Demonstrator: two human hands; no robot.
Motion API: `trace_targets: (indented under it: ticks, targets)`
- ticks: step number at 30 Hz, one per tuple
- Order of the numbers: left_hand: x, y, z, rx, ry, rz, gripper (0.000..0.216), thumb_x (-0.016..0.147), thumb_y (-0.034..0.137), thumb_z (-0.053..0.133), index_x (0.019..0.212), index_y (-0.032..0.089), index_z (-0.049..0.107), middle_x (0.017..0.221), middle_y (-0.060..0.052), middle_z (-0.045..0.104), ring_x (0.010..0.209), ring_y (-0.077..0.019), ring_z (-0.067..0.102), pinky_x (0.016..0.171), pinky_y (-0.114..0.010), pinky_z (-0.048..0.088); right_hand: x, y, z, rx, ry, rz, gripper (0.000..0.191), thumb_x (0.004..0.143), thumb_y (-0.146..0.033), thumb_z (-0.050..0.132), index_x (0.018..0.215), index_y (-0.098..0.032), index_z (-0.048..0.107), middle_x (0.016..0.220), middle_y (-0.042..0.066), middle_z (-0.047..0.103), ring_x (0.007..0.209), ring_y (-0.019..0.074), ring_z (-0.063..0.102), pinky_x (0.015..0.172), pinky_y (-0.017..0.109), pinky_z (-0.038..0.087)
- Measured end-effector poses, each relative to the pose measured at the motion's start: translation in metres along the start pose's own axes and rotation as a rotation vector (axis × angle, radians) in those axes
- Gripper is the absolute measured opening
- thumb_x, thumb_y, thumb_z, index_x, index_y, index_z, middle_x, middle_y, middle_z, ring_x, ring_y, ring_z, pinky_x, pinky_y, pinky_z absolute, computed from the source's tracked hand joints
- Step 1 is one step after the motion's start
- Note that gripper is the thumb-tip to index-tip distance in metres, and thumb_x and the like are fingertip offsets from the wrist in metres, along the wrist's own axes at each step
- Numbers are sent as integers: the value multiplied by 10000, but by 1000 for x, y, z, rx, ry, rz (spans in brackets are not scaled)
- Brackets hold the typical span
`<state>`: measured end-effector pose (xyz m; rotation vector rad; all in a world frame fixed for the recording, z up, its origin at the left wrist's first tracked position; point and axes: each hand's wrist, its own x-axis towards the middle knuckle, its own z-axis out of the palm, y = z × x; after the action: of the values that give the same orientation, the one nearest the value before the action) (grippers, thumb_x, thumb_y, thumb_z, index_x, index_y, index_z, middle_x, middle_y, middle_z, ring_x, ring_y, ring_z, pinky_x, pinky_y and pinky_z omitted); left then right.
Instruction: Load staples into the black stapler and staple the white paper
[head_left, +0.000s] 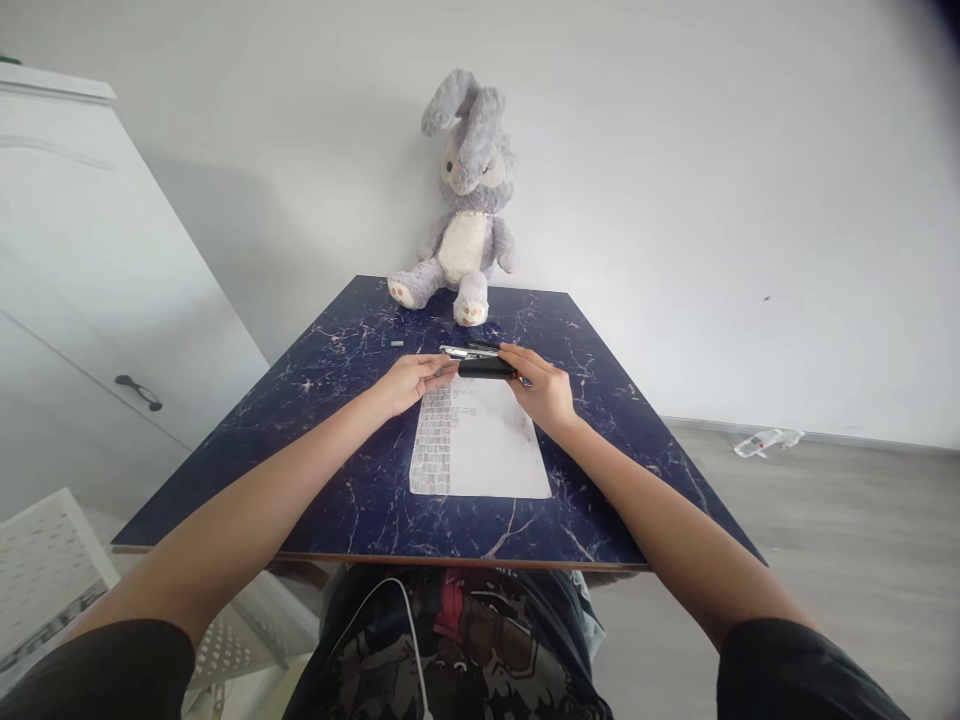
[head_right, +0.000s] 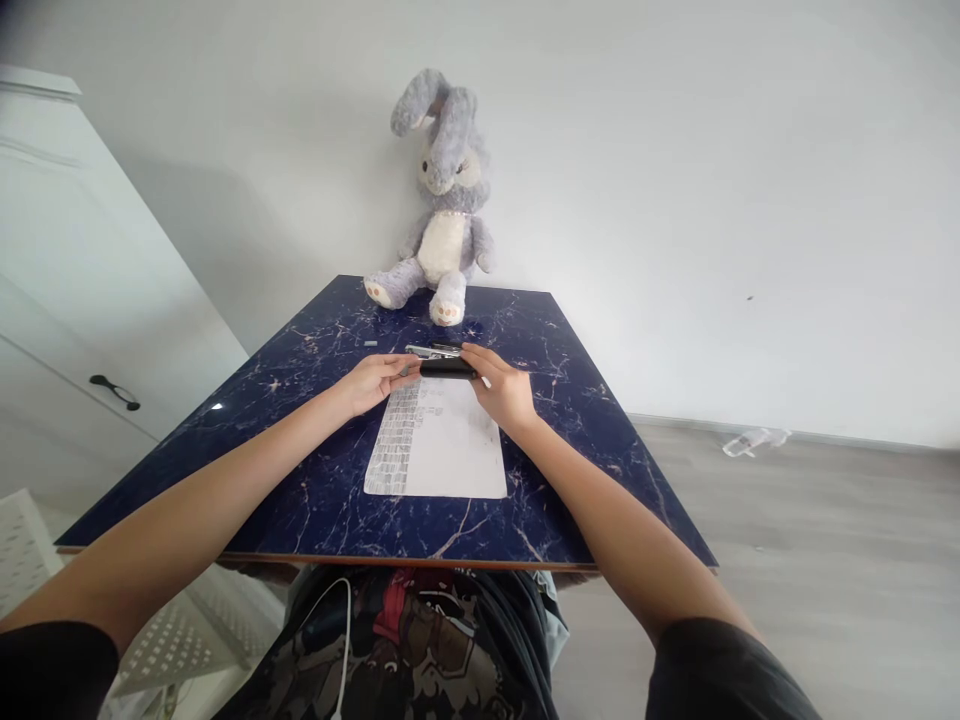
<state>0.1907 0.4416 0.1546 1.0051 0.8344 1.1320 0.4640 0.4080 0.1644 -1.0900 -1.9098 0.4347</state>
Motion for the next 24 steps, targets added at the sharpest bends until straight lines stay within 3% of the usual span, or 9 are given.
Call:
trace_targets:
  ticks: [3,6,9,12,15,18,21,24]
  targets:
    - [0,2,0,6,170,149,98,932,64,646,1015,109,672,1119,-173,759,1069,-269,754,1116,-504,534,7,10,0,251,75,193,418,857,-309,734,1264,-218,707,1324,74,691,1279,334,644,1029,487,613]
    - [0,3,-2,67,290,317,135,938,101,647,1068,123,617,1069,-158,763,975,-241,774,1072,-511,551,12,23,-2,566,-75,449,468,810,-309,833,1234,-159,702,1042,83,766,960,290,782,895,437,682]
    - [-1,3,-3,153,293,486,182,945,199,673,1102,157,592,1059,-131,762,983,-239,767,1040,-501,563,12,33,-2,712,-287,638,451,784,-270,888,1183,-142,720,938,94,772,875,268,796,793,347,704]
    - [-6,5,1,270,224,590,251,955,325,687,1131,185,575,1082,-126,755,1004,-251,758,1008,-486,576,10,35,-2,702,-390,684,431,755,-240,913,1134,-131,740,940,105,773,870,255,796,759,287,698]
    - [-17,9,11,410,124,615,306,967,390,675,1177,199,561,1164,-134,735,1059,-264,742,1001,-460,580,11,32,-5,590,-435,616,451,746,-297,923,1133,-142,750,946,94,771,765,230,791,690,268,692]
    - [-27,10,22,483,5,645,373,987,408,648,1294,231,531,1432,-142,596,1152,-277,712,971,-417,604,14,26,-16,331,-478,475,546,733,-410,924,1197,-179,751,1084,94,765,560,173,722,551,298,658]
    - [-33,5,32,492,-136,720,423,981,416,665,1339,276,489,1561,-132,425,1114,-264,728,840,-362,657,17,17,-26,7,-287,247,626,706,-487,927,1232,-193,755,1149,109,758,599,181,696,602,341,636]
    - [-38,-3,42,486,-286,747,453,977,392,686,1344,316,432,1540,-119,403,981,-204,760,716,-308,676,16,2,-27,-44,-80,-67,478,795,-501,868,1157,-202,782,1039,98,771,720,207,693,679,352,606]
